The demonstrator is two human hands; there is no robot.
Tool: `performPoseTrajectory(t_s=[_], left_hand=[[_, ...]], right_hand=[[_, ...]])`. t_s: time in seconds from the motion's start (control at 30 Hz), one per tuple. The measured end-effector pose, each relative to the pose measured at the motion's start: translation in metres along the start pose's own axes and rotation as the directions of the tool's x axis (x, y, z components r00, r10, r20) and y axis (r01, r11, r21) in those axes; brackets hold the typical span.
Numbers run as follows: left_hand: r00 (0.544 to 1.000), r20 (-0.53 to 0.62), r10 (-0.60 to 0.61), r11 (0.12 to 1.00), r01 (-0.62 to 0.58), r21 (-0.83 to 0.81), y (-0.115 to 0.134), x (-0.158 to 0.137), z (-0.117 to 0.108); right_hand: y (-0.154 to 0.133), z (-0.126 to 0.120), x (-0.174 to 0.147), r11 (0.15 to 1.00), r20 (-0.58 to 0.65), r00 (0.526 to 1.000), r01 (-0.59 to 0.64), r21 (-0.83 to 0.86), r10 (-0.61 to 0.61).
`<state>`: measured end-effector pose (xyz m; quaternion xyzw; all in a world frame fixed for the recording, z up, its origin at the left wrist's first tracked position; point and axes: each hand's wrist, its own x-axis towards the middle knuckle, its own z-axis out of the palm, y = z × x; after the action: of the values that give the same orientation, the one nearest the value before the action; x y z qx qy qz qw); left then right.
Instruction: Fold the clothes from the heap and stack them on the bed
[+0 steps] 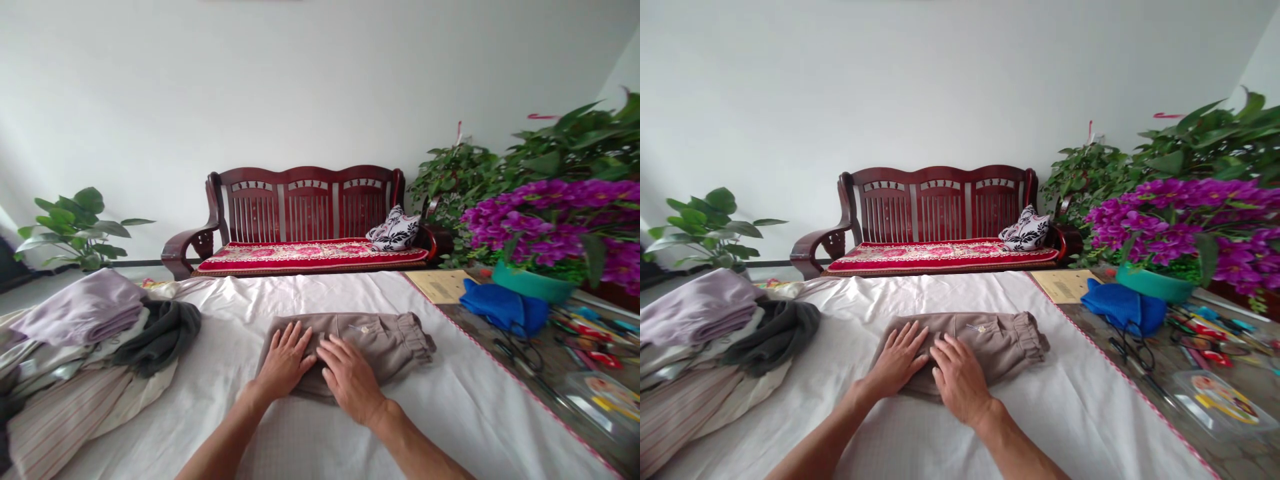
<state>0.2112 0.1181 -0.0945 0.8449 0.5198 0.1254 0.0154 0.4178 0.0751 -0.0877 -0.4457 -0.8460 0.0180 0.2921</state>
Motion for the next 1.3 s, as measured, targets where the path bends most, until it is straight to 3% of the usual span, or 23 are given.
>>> performPoseTrajectory(t_s=[0.07,0.13,0.2,0.23,0.27,0.33,0.43,0.5,0.57,0.63,0.7,0.83,0.93,1.0,1.07,1.1,1.17,1.23,1.3], left_hand=[[0.999,0.044,0.003,0.998,-0.001,-0.058,-0.004,0.001,0.004],[1.0,0.009,-0.026,0.989,0.027,-0.144,-0.014,0.002,0.001],[0.982,-0.111,-0.153,0.964,0.123,-0.237,-0.03,0.001,-0.004],[0.952,-0.17,-0.255,0.935,0.197,-0.296,-0.04,0.0,-0.006],[0.908,-0.199,-0.367,0.888,0.279,-0.367,-0.049,-0.002,-0.008],[0.815,-0.137,-0.563,0.741,0.424,-0.52,-0.065,-0.006,-0.011],[0.726,0.129,-0.675,0.452,0.546,-0.705,-0.073,-0.013,-0.019],[0.73,0.302,-0.614,0.257,0.546,-0.798,-0.066,-0.016,-0.029],[0.773,0.388,-0.501,0.069,0.483,-0.873,-0.052,-0.015,-0.043],[0.822,0.376,-0.428,-0.071,0.384,-0.921,-0.032,-0.009,-0.059],[0.846,0.331,-0.418,-0.139,0.3,-0.944,-0.008,0.002,-0.075],[0.865,0.266,-0.426,-0.118,0.238,-0.964,0.047,0.031,-0.094],[0.876,0.242,-0.417,-0.078,0.232,-0.97,0.094,0.054,-0.09],[0.897,0.243,-0.369,-0.084,0.228,-0.97,0.122,0.068,-0.079],[0.924,0.246,-0.292,-0.064,0.238,-0.969,0.139,0.077,-0.064],[0.94,0.213,-0.268,-0.007,0.219,-0.976,0.142,0.079,-0.056],[0.963,0.05,-0.263,0.218,0.11,-0.97,0.137,0.078,-0.038],[0.957,-0.156,-0.246,0.483,-0.019,-0.875,0.121,0.072,-0.022],[0.955,-0.221,-0.197,0.647,-0.043,-0.761,0.105,0.065,-0.008]], right_hand=[[-0.001,0.004,-0.001,1.0,0.068,0.997,-0.029,0.002,0.029],[-0.001,0.006,-0.002,0.998,0.099,0.994,-0.056,0.001,0.055],[-0.001,0.005,-0.003,0.998,0.102,0.993,-0.057,0.009,0.056],[-0.001,0.004,-0.004,0.998,0.098,0.994,-0.056,0.014,0.055],[-0.001,0.003,-0.004,0.998,0.095,0.994,-0.056,0.018,0.054],[-0.003,0.0,-0.004,0.998,0.092,0.994,-0.063,0.025,0.061],[-0.005,-0.003,-0.003,0.996,0.099,0.992,-0.081,0.034,0.078],[-0.006,-0.005,-0.003,0.994,0.105,0.99,-0.095,0.046,0.09],[-0.006,-0.007,-0.003,0.991,0.115,0.988,-0.115,0.064,0.107],[-0.005,-0.01,-0.003,0.987,0.134,0.983,-0.135,0.083,0.124],[-0.004,-0.015,-0.003,0.982,0.165,0.977,-0.155,0.105,0.136],[0.007,-0.029,-0.002,0.969,0.23,0.962,-0.189,0.158,0.15],[0.025,-0.043,-0.001,0.938,0.29,0.944,-0.234,0.254,0.157],[0.043,-0.053,-0.003,0.855,0.357,0.904,-0.366,0.368,0.234],[0.062,-0.064,-0.008,0.686,0.418,0.814,-0.571,0.451,0.403],[0.071,-0.07,-0.011,0.587,0.436,0.751,-0.66,0.469,0.497],[0.086,-0.084,-0.018,0.423,0.442,0.632,-0.765,0.485,0.637],[0.096,-0.098,-0.023,0.346,0.43,0.589,-0.781,0.52,0.684],[0.101,-0.109,-0.026,0.315,0.393,0.592,-0.756,0.574,0.704]])
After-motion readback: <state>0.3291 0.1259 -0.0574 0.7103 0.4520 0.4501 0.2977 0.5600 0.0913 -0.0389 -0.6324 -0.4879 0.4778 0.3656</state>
